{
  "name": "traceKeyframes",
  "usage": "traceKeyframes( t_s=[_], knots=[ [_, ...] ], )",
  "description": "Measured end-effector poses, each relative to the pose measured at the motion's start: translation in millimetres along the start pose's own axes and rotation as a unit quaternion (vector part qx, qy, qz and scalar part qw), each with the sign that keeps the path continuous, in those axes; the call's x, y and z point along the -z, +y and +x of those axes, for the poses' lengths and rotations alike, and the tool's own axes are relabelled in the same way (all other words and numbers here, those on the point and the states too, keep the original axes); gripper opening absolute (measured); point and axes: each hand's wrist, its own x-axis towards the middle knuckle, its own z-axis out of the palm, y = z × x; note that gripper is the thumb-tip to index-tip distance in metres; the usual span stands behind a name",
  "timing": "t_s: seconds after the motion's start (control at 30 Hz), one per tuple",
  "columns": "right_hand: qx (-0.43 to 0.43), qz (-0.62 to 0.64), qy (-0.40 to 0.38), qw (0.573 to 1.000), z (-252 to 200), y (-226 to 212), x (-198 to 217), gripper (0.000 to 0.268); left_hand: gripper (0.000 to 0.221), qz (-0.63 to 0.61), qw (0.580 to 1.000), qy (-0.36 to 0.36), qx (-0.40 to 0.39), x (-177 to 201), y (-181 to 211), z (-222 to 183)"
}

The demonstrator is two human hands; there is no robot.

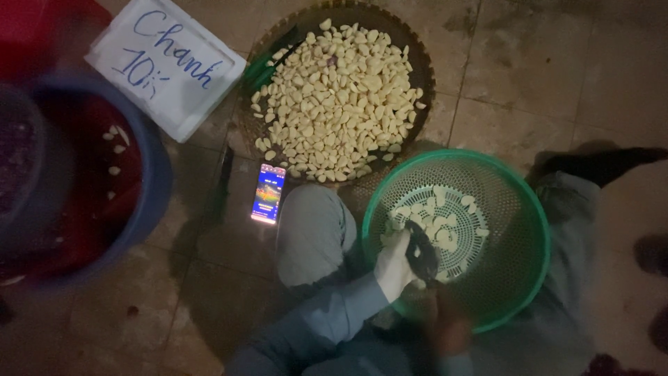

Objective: Slicing or trimming individual garlic cloves using a knife and placing them into a basket

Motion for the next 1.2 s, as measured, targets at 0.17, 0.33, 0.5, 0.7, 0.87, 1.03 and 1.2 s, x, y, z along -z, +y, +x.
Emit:
traceKeyframes(
  t_s=[0.17,0.33,0.5,0.7,0.87,1.03,1.2],
  knots=[
    [0.103,-0.041,0.213,0.971,49,37,-26,0.029,0.056,0.155,0.986,0.057,0.004,11,-21,1],
    [0.094,-0.163,0.083,0.979,27,17,-13,0.032,0.039,0.030,0.997,0.063,-0.033,-17,6,6],
    [0.061,-0.053,0.071,0.994,13,-2,0,0.044,0.031,0.057,0.998,0.020,-0.014,-13,1,6],
    [0.069,0.071,0.171,0.980,15,-9,6,0.036,0.028,0.110,0.993,0.036,-0.025,-17,-2,7],
    [0.100,-0.043,0.119,0.987,27,18,-9,0.032,0.036,0.062,0.997,0.041,-0.020,-15,3,24],
    [0.052,0.025,0.157,0.986,10,-22,21,0.039,0.022,0.117,0.992,0.016,-0.040,-14,-13,17],
    [0.151,-0.104,0.172,0.968,41,23,-12,0.045,0.047,0.126,0.992,0.019,-0.022,-35,14,12]
  ],
)
